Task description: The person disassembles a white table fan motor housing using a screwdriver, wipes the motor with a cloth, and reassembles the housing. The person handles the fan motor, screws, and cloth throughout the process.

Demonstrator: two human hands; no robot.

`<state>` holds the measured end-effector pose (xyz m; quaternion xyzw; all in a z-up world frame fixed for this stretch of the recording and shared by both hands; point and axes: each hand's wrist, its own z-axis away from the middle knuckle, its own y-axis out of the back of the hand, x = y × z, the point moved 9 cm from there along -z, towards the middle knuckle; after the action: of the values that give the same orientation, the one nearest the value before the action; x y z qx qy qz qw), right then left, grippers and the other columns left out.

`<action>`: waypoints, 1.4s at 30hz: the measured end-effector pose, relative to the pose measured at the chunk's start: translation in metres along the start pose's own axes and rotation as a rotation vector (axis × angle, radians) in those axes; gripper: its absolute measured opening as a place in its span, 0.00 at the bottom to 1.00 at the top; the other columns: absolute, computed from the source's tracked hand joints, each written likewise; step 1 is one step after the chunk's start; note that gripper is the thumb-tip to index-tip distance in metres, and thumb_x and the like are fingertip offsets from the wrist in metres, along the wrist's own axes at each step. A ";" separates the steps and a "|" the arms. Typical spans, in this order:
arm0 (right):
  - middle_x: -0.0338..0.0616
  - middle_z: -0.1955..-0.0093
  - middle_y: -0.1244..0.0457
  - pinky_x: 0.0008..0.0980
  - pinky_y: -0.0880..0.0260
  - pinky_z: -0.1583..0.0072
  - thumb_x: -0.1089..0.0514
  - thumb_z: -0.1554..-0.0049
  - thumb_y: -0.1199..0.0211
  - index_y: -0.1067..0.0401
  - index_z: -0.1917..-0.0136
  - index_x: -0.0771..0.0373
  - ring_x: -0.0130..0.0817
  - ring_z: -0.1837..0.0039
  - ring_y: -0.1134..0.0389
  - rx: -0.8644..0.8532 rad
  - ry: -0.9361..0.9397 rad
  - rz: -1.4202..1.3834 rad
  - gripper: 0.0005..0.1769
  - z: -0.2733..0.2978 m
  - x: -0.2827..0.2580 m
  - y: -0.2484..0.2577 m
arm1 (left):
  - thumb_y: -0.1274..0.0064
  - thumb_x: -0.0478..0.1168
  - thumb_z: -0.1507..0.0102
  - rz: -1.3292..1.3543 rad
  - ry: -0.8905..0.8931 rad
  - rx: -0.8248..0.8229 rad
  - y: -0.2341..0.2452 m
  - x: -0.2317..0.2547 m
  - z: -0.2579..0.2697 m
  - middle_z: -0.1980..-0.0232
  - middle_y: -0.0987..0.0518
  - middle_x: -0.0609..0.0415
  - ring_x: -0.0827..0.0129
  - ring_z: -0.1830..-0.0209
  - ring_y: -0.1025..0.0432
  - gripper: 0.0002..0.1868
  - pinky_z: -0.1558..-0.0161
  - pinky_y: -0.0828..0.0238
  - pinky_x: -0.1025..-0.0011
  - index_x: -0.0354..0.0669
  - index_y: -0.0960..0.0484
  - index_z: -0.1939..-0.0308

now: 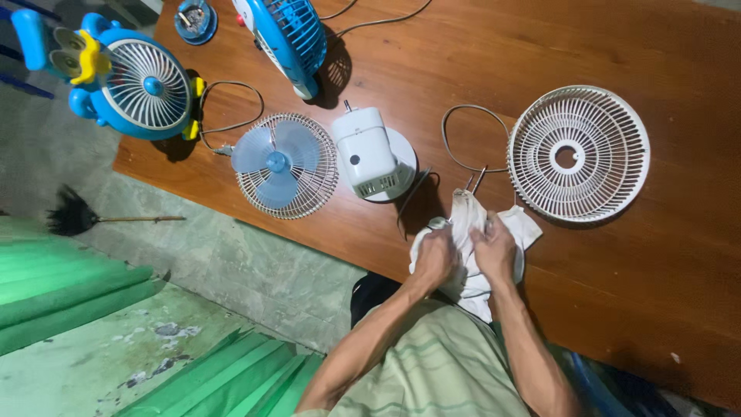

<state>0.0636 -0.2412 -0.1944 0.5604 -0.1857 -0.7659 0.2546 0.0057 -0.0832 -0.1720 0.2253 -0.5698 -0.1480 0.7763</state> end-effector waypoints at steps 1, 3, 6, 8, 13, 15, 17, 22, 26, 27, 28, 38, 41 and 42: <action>0.59 0.42 0.31 0.33 0.31 0.41 0.62 0.45 0.31 0.30 0.32 0.72 0.42 0.41 0.28 0.015 0.016 -0.072 0.29 0.006 0.004 -0.003 | 0.43 0.37 0.37 -0.038 -0.001 -0.006 -0.003 0.001 -0.002 0.56 0.17 0.34 0.43 0.54 0.22 0.12 0.52 0.25 0.55 0.33 0.16 0.53; 0.54 0.44 0.28 0.28 0.30 0.42 0.65 0.45 0.32 0.24 0.37 0.72 0.37 0.43 0.26 0.046 0.050 -0.218 0.22 0.010 0.006 -0.006 | 0.43 0.35 0.41 -0.013 -0.075 0.055 0.004 0.011 -0.002 0.61 0.18 0.34 0.42 0.59 0.21 0.11 0.54 0.25 0.54 0.37 0.14 0.55; 0.52 0.49 0.28 0.27 0.30 0.48 0.64 0.47 0.28 0.24 0.41 0.74 0.32 0.51 0.29 0.023 -0.077 -0.396 0.21 0.005 0.016 -0.005 | 0.42 0.36 0.40 0.073 -0.058 0.049 0.017 0.025 -0.001 0.64 0.18 0.35 0.47 0.63 0.20 0.11 0.57 0.25 0.57 0.36 0.13 0.56; 0.50 0.51 0.28 0.26 0.29 0.50 0.64 0.47 0.27 0.24 0.43 0.74 0.29 0.53 0.29 0.005 -0.077 -0.405 0.19 0.005 0.011 0.004 | 0.40 0.39 0.40 0.149 0.016 0.034 0.028 0.037 0.003 0.65 0.18 0.38 0.53 0.65 0.20 0.12 0.59 0.24 0.60 0.34 0.14 0.57; 0.46 0.57 0.30 0.25 0.31 0.56 0.65 0.46 0.26 0.26 0.48 0.74 0.28 0.58 0.31 -0.055 -0.132 -0.677 0.15 0.003 -0.009 0.019 | 0.32 0.48 0.44 0.215 0.170 0.087 0.065 0.071 0.008 0.73 0.19 0.43 0.69 0.74 0.23 0.20 0.67 0.26 0.67 0.31 0.14 0.64; 0.43 0.59 0.30 0.25 0.30 0.58 0.63 0.46 0.28 0.29 0.48 0.72 0.28 0.59 0.31 -0.141 -0.230 -0.786 0.15 0.007 -0.010 0.009 | 0.33 0.47 0.43 0.284 0.153 0.071 0.076 0.079 0.012 0.72 0.18 0.44 0.70 0.73 0.24 0.19 0.67 0.26 0.68 0.31 0.15 0.65; 0.39 0.58 0.32 0.23 0.33 0.56 0.57 0.38 0.33 0.28 0.46 0.73 0.24 0.57 0.33 -0.199 -0.206 -0.905 0.15 0.003 -0.019 0.004 | 0.33 0.46 0.42 0.318 0.092 0.081 0.084 0.088 0.012 0.71 0.18 0.45 0.70 0.72 0.25 0.18 0.67 0.27 0.68 0.31 0.15 0.64; 0.38 0.53 0.33 0.22 0.35 0.52 0.57 0.36 0.35 0.26 0.43 0.72 0.21 0.53 0.35 -0.296 -0.010 -0.772 0.15 -0.004 -0.037 0.003 | 0.37 0.43 0.38 0.347 -0.038 0.120 0.086 0.100 0.024 0.66 0.17 0.47 0.70 0.69 0.24 0.16 0.64 0.28 0.70 0.32 0.14 0.55; 0.45 0.50 0.31 0.26 0.31 0.48 0.59 0.35 0.38 0.28 0.43 0.74 0.26 0.51 0.31 -0.296 -0.058 -0.933 0.14 -0.002 -0.051 0.011 | 0.35 0.42 0.39 0.340 -0.127 0.197 0.101 0.110 0.031 0.63 0.15 0.48 0.72 0.66 0.22 0.14 0.63 0.25 0.71 0.33 0.13 0.59; 0.46 0.48 0.31 0.26 0.30 0.46 0.58 0.34 0.40 0.29 0.42 0.74 0.27 0.50 0.30 -0.311 -0.088 -1.025 0.14 -0.001 -0.056 0.012 | 0.34 0.42 0.40 0.353 -0.118 0.198 0.104 0.110 0.031 0.65 0.15 0.48 0.72 0.68 0.22 0.13 0.64 0.25 0.71 0.34 0.13 0.61; 0.47 0.48 0.31 0.27 0.29 0.46 0.58 0.33 0.41 0.29 0.41 0.74 0.29 0.49 0.29 -0.313 -0.080 -1.059 0.15 0.002 -0.064 0.015 | 0.33 0.42 0.41 0.365 -0.106 0.197 0.107 0.109 0.033 0.67 0.15 0.49 0.72 0.69 0.23 0.12 0.65 0.25 0.70 0.35 0.13 0.63; 0.47 0.46 0.29 0.33 0.26 0.43 0.54 0.36 0.46 0.28 0.39 0.70 0.33 0.46 0.28 -0.312 -0.034 -1.145 0.20 0.009 -0.118 0.037 | 0.31 0.45 0.41 -0.115 -0.208 0.787 0.206 0.140 0.050 0.65 0.22 0.43 0.52 0.65 0.29 0.19 0.60 0.33 0.57 0.34 0.20 0.57; 0.47 0.47 0.29 0.32 0.28 0.43 0.58 0.38 0.44 0.27 0.39 0.71 0.33 0.46 0.28 -0.342 -0.019 -1.196 0.18 0.012 -0.120 0.035 | 0.31 0.51 0.43 -0.357 -0.229 0.929 0.246 0.152 0.042 0.51 0.25 0.34 0.40 0.49 0.32 0.36 0.46 0.37 0.47 0.28 0.27 0.43; 0.48 0.47 0.30 0.32 0.28 0.43 0.60 0.39 0.42 0.27 0.39 0.72 0.33 0.46 0.28 -0.368 -0.006 -1.228 0.17 0.013 -0.123 0.034 | 0.32 0.53 0.44 -0.356 -0.217 0.937 0.255 0.153 0.035 0.48 0.26 0.31 0.39 0.47 0.33 0.40 0.44 0.38 0.46 0.26 0.30 0.41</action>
<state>0.0877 -0.1948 -0.0774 0.5096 0.3031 -0.7932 -0.1389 0.0127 0.0542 0.0938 0.6258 -0.6052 -0.0290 0.4911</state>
